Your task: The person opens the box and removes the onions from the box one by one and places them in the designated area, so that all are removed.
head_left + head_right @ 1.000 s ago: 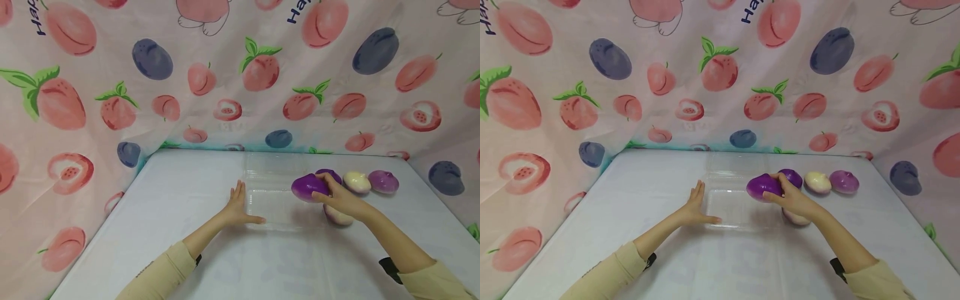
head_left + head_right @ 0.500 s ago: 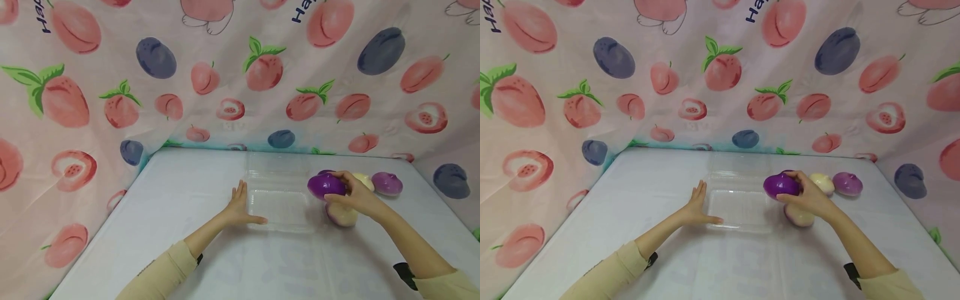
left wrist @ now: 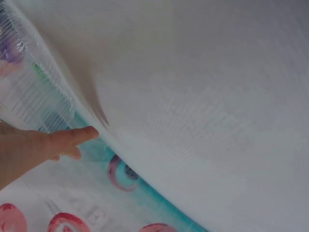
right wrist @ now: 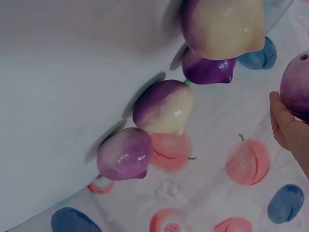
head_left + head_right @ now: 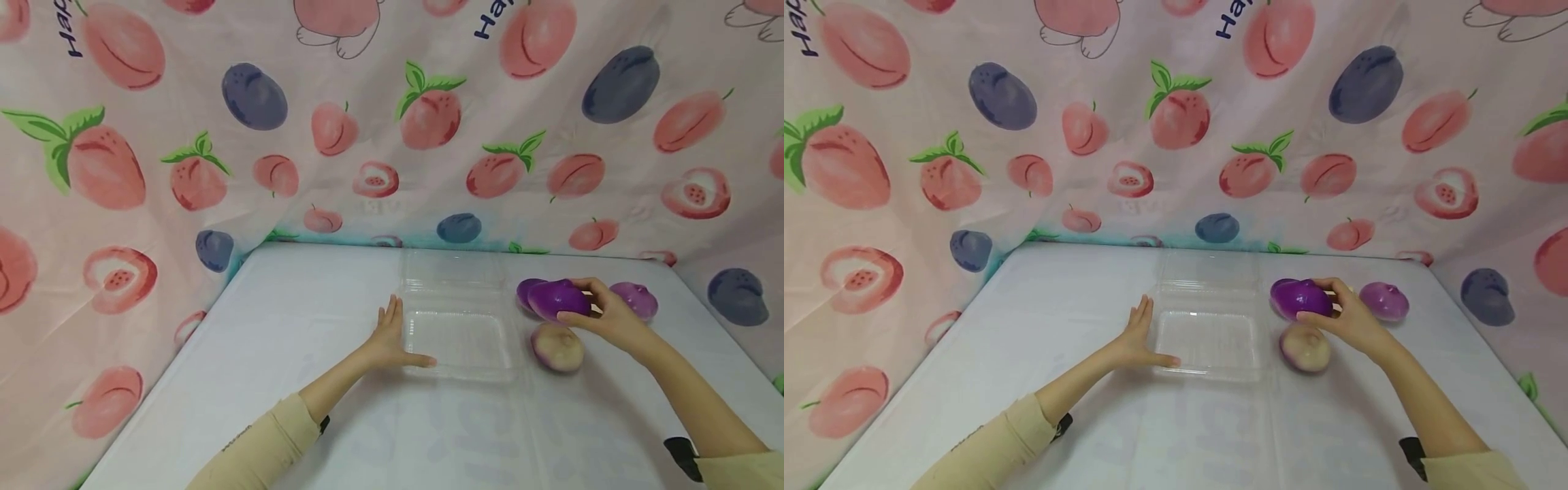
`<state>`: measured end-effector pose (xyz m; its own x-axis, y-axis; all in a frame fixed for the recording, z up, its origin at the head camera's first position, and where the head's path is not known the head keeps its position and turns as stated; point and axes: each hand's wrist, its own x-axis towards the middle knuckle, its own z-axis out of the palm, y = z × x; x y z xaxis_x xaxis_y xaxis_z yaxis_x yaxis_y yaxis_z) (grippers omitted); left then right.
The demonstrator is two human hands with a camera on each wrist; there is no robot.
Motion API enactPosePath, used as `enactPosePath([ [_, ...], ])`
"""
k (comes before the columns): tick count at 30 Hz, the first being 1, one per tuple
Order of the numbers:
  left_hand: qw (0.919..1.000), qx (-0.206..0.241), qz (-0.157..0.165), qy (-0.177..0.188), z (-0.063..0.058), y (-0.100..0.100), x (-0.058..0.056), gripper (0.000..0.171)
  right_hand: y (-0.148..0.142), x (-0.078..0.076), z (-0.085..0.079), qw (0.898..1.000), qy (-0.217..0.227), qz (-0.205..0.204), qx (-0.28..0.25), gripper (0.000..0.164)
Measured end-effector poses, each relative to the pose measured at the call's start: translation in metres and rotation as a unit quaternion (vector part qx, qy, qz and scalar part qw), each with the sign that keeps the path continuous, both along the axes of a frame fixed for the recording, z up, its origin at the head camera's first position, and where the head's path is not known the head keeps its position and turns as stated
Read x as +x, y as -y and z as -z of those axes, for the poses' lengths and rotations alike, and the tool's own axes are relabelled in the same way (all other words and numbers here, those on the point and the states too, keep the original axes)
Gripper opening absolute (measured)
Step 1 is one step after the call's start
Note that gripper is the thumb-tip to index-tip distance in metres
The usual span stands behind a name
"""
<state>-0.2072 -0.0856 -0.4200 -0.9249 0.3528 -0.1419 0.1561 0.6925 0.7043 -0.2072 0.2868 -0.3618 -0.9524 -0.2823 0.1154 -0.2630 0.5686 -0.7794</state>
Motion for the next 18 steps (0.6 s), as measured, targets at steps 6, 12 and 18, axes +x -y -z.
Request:
enactPosePath([
  [6, 1.0000, 0.001, 0.000, -0.002, 0.001, 0.001, 0.001, 0.129, -0.009, -0.001, 0.001, 0.999, 0.026, 0.015, 0.025, 0.060],
  [12, 1.0000, 0.008, 0.004, 0.001, 0.001, 0.001, 0.001, 0.130, -0.020, -0.001, 0.006, 0.999, 0.023, 0.014, 0.022, 0.061],
  [18, 1.0000, 0.003, 0.003, 0.002, 0.001, 0.000, 0.001, 0.129, -0.034, 0.000, 0.014, 0.999, 0.000, 0.024, 0.032, 0.061],
])
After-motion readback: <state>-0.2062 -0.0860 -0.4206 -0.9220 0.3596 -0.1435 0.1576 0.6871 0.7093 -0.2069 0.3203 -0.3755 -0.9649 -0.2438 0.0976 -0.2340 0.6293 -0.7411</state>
